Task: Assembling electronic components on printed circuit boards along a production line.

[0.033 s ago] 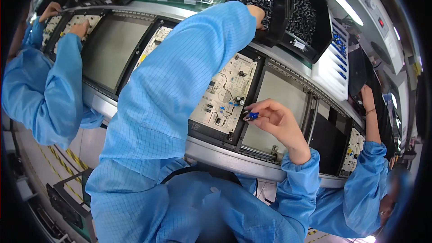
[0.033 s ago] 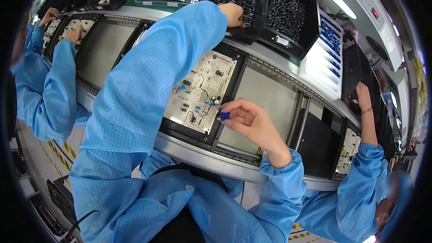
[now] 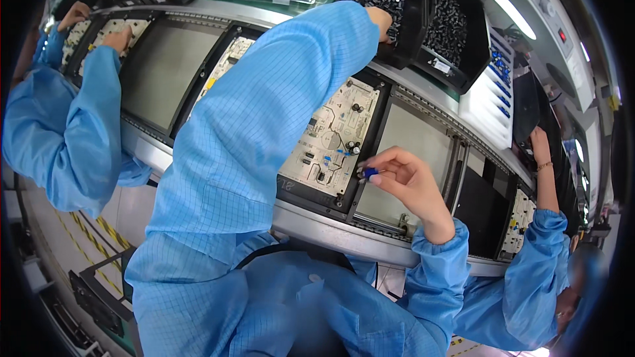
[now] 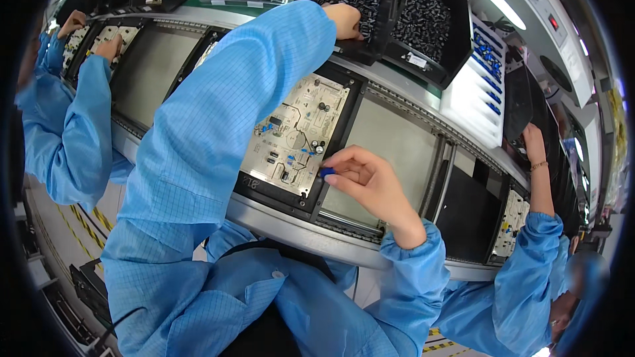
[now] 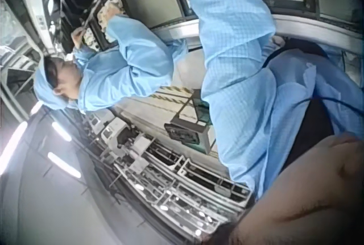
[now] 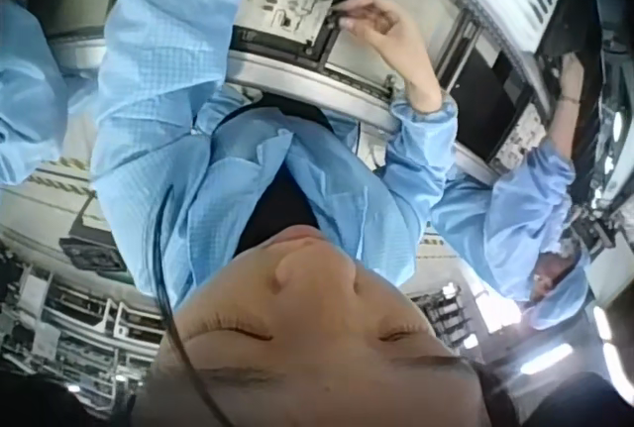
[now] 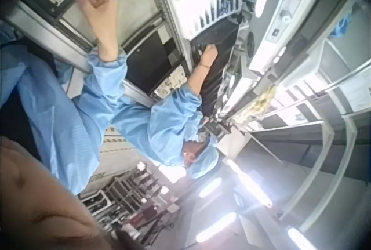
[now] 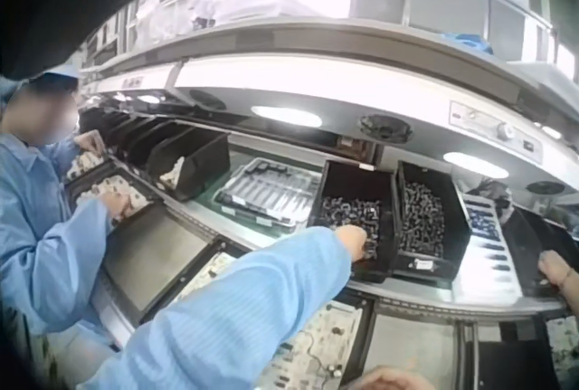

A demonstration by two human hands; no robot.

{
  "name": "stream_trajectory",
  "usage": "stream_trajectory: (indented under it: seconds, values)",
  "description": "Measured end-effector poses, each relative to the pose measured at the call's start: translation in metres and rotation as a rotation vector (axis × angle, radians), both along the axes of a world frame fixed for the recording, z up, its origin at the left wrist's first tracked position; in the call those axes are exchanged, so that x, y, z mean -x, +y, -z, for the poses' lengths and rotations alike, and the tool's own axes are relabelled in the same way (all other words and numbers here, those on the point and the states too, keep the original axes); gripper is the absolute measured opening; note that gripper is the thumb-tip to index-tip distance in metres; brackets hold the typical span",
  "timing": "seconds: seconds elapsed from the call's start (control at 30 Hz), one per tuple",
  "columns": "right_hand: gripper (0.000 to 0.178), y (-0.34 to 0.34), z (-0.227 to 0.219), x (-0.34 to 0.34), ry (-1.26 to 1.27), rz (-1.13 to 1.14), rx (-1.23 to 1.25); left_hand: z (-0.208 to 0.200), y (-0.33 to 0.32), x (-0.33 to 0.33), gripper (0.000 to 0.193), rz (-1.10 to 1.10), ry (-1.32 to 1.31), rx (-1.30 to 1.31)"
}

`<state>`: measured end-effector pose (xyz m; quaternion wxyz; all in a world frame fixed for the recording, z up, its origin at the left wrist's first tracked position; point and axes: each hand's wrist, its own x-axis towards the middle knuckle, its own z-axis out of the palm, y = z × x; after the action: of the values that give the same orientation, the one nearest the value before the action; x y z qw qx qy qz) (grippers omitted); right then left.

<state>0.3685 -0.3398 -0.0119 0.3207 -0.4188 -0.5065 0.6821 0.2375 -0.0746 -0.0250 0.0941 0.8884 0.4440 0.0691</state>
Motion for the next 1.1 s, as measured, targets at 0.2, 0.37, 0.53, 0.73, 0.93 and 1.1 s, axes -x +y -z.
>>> stream_trajectory:
  seconds: [0.2,0.37,0.53,0.73,0.93,1.1]
  values:
    - [0.03,-0.011,-0.011,0.038,-0.424,-0.016,-0.432,0.017,0.025,0.002,0.013,-0.034,-0.099,0.043]
    - [0.034,-0.013,-0.016,0.058,-0.665,-0.031,-0.645,0.003,0.013,0.008,0.008,-0.063,-0.085,0.092]
    - [0.035,-0.014,-0.01,0.061,-0.63,-0.021,-0.581,0.005,0.007,-0.002,0.012,-0.119,-0.178,-0.112]
    - [0.035,-0.012,0.006,0.046,-0.573,0.049,-0.535,0.009,0.012,-0.029,0.015,-0.016,-0.45,-0.154]
    - [0.034,-0.012,0.009,0.044,-0.619,0.143,-0.547,-0.015,-0.005,-0.03,0.019,-0.102,-0.661,-0.09]
    - [0.033,-0.019,0.008,0.088,-0.833,0.091,-0.685,-0.017,-0.025,0.0,0.028,-0.081,-0.681,-0.032]
